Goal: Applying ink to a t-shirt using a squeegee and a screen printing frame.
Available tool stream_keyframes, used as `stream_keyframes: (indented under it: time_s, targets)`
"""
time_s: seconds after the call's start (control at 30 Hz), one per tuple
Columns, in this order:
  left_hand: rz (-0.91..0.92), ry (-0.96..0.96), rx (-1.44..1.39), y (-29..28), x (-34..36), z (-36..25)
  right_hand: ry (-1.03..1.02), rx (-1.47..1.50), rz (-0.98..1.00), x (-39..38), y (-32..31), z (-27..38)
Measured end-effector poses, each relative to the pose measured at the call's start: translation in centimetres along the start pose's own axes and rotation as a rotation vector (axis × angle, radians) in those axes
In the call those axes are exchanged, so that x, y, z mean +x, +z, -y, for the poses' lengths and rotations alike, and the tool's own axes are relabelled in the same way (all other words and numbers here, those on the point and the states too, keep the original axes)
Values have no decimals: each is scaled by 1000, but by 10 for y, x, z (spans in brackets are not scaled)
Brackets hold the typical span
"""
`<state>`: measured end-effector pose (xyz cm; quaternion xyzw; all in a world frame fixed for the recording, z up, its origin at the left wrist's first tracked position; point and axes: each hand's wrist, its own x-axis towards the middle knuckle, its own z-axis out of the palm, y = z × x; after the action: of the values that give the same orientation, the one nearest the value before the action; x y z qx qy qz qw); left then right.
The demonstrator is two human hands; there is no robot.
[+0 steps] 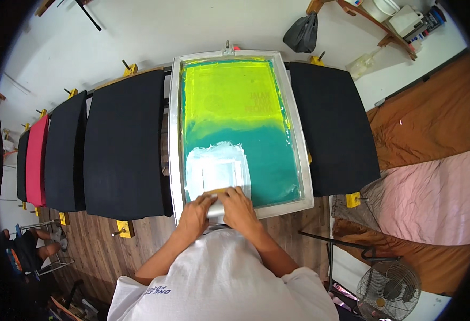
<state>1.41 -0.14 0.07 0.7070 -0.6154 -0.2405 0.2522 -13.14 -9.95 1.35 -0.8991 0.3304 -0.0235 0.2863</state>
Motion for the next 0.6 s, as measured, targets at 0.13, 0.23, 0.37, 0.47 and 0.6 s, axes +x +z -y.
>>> stream_keyframes:
  time_s: [0.13,0.23,0.37,0.47,0.6]
  targets:
    - [190,-27,-84,-15,9,3,50,-20,177,5,-19,0]
    - [233,-52,-40,-27,41,10,26,-50,222,38,-41,-5]
    - [-103,50,-54,-17,68,23,13,-134,54,58,-32,-11]
    - [-35,62,90,2,41,20,-49,-110,-80,38,-8,-22]
    - [48,-4,125,16,-15,0,-101,-70,-121,-15,11,-11]
